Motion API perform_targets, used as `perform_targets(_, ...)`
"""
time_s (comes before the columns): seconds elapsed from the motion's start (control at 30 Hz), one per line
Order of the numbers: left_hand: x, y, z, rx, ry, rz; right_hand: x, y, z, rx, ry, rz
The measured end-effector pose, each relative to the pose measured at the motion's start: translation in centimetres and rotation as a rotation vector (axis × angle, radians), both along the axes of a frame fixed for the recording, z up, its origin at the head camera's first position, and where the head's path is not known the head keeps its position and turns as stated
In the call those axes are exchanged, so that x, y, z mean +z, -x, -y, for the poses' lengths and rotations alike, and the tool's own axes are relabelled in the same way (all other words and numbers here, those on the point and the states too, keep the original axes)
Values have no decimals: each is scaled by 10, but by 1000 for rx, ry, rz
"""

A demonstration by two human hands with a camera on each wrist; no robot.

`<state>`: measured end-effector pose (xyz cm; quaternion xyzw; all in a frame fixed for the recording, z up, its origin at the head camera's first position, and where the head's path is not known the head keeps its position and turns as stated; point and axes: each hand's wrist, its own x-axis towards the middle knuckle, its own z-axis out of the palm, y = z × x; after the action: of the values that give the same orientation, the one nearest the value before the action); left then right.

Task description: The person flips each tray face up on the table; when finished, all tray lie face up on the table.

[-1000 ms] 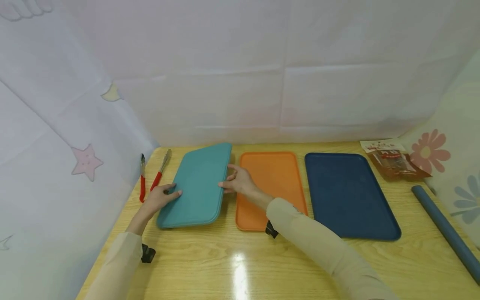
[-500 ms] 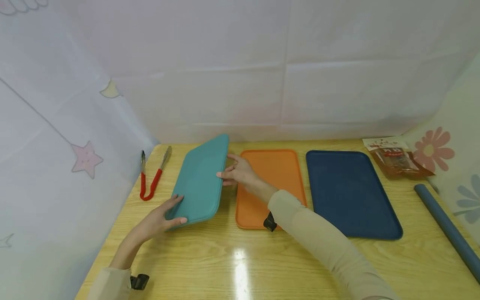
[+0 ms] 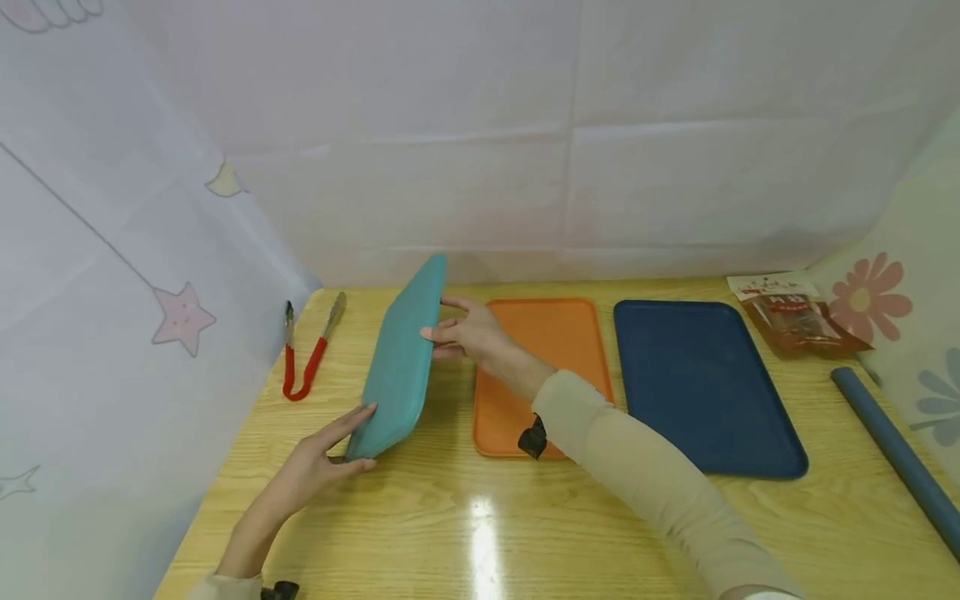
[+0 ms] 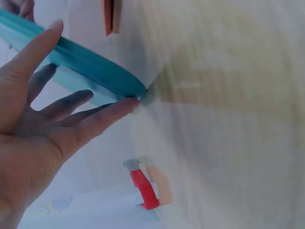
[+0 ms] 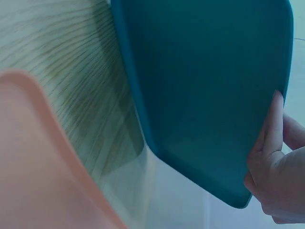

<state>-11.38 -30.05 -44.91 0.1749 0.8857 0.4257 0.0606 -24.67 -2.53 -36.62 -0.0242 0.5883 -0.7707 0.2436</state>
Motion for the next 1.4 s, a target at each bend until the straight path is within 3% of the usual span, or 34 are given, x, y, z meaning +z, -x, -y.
perform_targets(0.13,-3,-10,-9,34,8,-115,8,0,4,9,48,-1)
perform_targets(0.27,-3,-21,-21,111,25,-250,16,-2,10,14,88,-16)
perform_targets(0.47,0,-35,-42,174,-42,-460,28,-6,21,29,106,-74)
perform_targets(0.67,11,-44,-57,203,-91,-575,34,-10,31,29,71,-104)
perform_targets(0.93,29,-39,-65,235,-48,-808,39,-15,46,-17,65,-132)
perform_targets(1.1,39,-31,-66,253,-46,-901,41,-19,53,-23,62,-148)
perform_targets(1.23,46,-29,-63,306,-85,-942,37,-21,54,1,44,-192)
perform_targets(1.33,49,-30,-60,360,-117,-955,27,-20,53,34,-58,-248)
perform_targets(1.4,50,-30,-57,387,-153,-942,16,-18,51,76,-185,-269)
